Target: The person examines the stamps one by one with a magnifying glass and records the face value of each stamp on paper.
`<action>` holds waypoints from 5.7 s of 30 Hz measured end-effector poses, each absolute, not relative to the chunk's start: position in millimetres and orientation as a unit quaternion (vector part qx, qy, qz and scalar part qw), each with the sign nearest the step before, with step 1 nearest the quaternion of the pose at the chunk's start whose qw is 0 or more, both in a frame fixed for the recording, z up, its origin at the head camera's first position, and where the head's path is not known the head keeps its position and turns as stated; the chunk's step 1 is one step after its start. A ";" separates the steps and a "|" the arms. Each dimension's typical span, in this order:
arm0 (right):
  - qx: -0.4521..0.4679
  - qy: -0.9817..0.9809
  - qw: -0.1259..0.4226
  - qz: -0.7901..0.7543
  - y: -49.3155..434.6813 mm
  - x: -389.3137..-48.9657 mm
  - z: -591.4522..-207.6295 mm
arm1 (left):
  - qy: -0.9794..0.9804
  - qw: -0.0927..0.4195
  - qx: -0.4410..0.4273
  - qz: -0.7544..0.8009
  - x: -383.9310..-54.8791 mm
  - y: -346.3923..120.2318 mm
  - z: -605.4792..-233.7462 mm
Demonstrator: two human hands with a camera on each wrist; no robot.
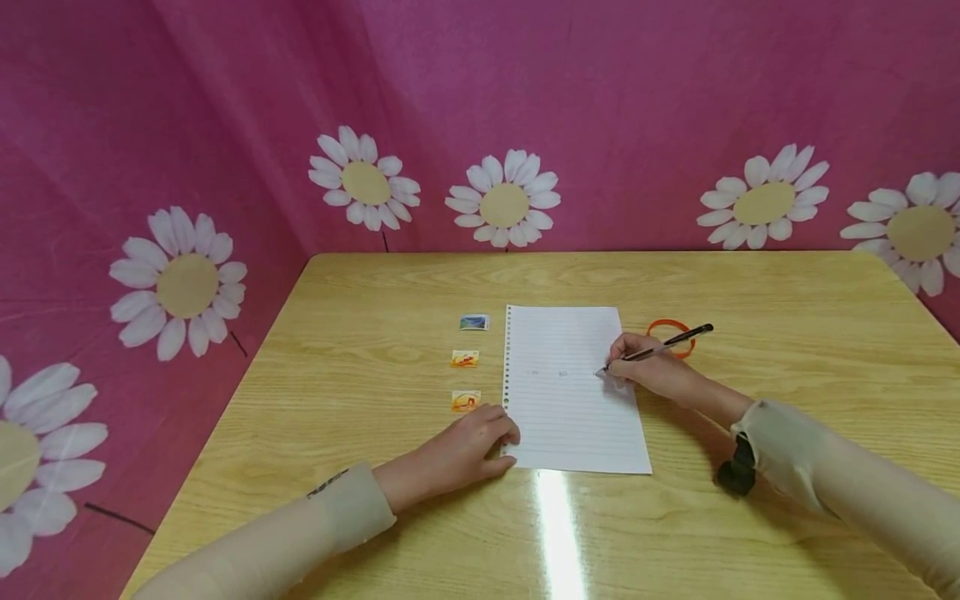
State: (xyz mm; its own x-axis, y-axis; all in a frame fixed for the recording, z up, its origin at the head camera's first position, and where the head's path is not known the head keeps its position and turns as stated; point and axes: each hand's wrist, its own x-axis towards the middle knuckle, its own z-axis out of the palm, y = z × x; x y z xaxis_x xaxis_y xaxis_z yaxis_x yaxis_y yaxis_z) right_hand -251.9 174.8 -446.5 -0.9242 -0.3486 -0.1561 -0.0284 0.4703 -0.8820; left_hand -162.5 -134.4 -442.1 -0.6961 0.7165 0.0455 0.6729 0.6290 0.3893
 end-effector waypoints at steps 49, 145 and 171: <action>-0.115 0.836 0.163 -0.512 179.1 -250.8 -446.3 | 0.901 0.056 0.383 0.196 -160.1 -134.1 -440.3; -0.187 0.773 0.067 -0.603 198.0 -236.8 -449.8 | 0.905 0.058 0.376 0.189 -158.5 -129.8 -440.3; -0.192 0.752 0.024 -0.630 237.6 -228.3 -449.0 | 0.906 0.056 0.372 0.196 -156.4 -131.3 -444.4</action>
State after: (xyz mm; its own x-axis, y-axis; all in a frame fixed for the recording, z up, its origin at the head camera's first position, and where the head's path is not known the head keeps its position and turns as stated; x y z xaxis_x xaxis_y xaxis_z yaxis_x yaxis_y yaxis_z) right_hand -228.3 237.6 -449.0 -0.9253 -0.3189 0.2052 -0.2582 0.1336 -0.9568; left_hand -156.4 -131.3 -444.4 -0.7172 0.6954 0.0445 0.6515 0.6465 0.3969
